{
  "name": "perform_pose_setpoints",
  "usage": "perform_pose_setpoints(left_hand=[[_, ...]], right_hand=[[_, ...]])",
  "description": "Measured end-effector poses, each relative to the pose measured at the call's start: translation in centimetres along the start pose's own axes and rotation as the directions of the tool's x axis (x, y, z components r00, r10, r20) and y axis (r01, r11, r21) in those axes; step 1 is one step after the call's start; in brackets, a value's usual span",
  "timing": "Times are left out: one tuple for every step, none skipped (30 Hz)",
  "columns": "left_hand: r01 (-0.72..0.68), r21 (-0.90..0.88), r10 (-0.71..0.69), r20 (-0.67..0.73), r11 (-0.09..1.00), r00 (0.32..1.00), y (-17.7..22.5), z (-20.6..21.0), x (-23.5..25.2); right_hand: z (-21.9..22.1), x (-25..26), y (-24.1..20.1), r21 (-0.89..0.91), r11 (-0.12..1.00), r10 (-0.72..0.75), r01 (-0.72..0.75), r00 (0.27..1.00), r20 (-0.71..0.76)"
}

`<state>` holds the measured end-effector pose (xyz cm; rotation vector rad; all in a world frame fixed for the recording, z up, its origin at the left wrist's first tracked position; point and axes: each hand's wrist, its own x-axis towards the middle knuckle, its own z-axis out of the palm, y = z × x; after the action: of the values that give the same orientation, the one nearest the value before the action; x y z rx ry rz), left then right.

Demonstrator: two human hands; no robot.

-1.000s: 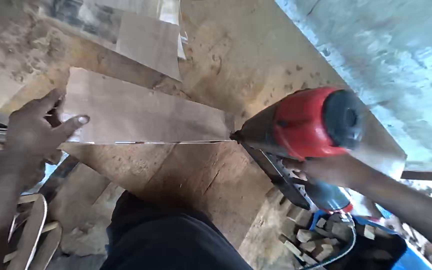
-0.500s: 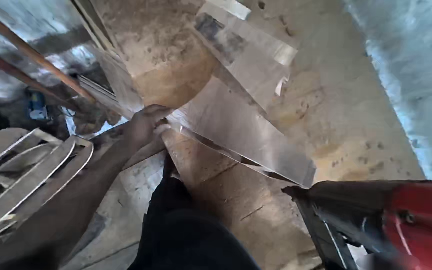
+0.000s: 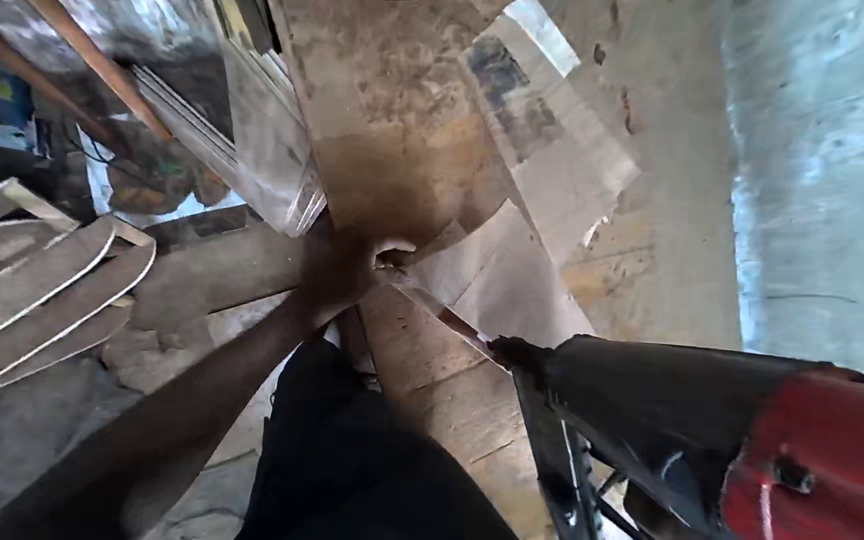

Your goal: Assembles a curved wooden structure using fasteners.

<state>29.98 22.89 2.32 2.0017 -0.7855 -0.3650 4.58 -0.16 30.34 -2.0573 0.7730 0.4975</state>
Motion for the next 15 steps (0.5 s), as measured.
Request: perform_pose_setpoints(left_hand=[[0.024,-0.025,-0.024,0.008,0.999,1.000,-0.2,-0.1,0.2],[0.041,-0.056,-0.039,0.027,0.998,0.999,-0.3,-0.2,0.3],[0.057,-0.089,-0.053,0.047,0.994,0.997,-0.5,-0.2,0.4],[0.080,-0.129,-0.072,0.065,0.988,0.995,-0.5,-0.3,0.4],[0.101,-0.148,-0.090,0.075,0.984,0.993,-0.5,-0.2,0.4],[0.112,-0.156,-0.101,0.077,0.981,0.992,-0.6,-0.1,0.2],[0.101,-0.156,-0.090,0.071,0.983,0.993,-0.6,0.1,-0.1],[0.062,-0.151,-0.055,0.053,0.987,0.997,-0.8,0.2,-0.2],[0.005,-0.149,-0.002,0.021,0.989,1.000,-0.8,0.1,-0.4],[-0.042,-0.143,0.042,0.002,0.989,0.999,-0.8,0.0,-0.5],[-0.068,-0.133,0.070,0.008,0.989,0.998,-0.7,-0.4,-0.5],[-0.093,-0.145,0.096,0.012,0.985,0.995,-0.6,-0.7,-0.4],[-0.118,-0.149,0.123,0.024,0.982,0.992,-0.8,-0.9,-0.2],[-0.137,-0.150,0.145,0.046,0.979,0.988,-1.0,-1.0,0.0],[-0.152,-0.140,0.162,0.068,0.978,0.984,-1.1,-1.1,0.1]], right_hand=[[0.4,0.6,-0.5,0.008,1.000,-0.018,0.018,1.000,-0.003],[0.8,1.0,-1.0,0.002,1.000,-0.022,0.022,1.000,-0.012],[1.3,1.6,-1.5,0.000,1.000,-0.009,0.009,1.000,-0.018],[1.8,2.2,-1.7,0.013,1.000,0.012,-0.012,0.999,-0.035],[2.4,2.8,-1.8,0.047,0.999,0.029,-0.027,0.999,-0.037],[2.9,3.4,-1.8,0.089,0.995,0.040,-0.037,0.999,-0.030],[3.3,3.9,-1.5,0.135,0.990,0.049,-0.046,0.999,-0.022],[3.7,4.3,-1.2,0.164,0.985,0.064,-0.061,0.998,-0.015],[4.1,4.8,-1.1,0.173,0.982,0.080,-0.078,0.997,-0.009],[4.4,5.3,-1.3,0.175,0.982,0.077,-0.074,0.997,-0.009],[4.8,5.8,-1.6,0.182,0.981,0.076,-0.073,0.997,-0.012],[5.0,6.3,-1.9,0.186,0.979,0.083,-0.080,0.997,-0.009],[5.0,6.6,-2.3,0.190,0.977,0.093,-0.092,0.996,0.007],[5.1,6.8,-2.8,0.189,0.977,0.101,-0.102,0.995,0.017],[5.3,7.1,-3.5,0.175,0.977,0.118,-0.120,0.993,0.025]])
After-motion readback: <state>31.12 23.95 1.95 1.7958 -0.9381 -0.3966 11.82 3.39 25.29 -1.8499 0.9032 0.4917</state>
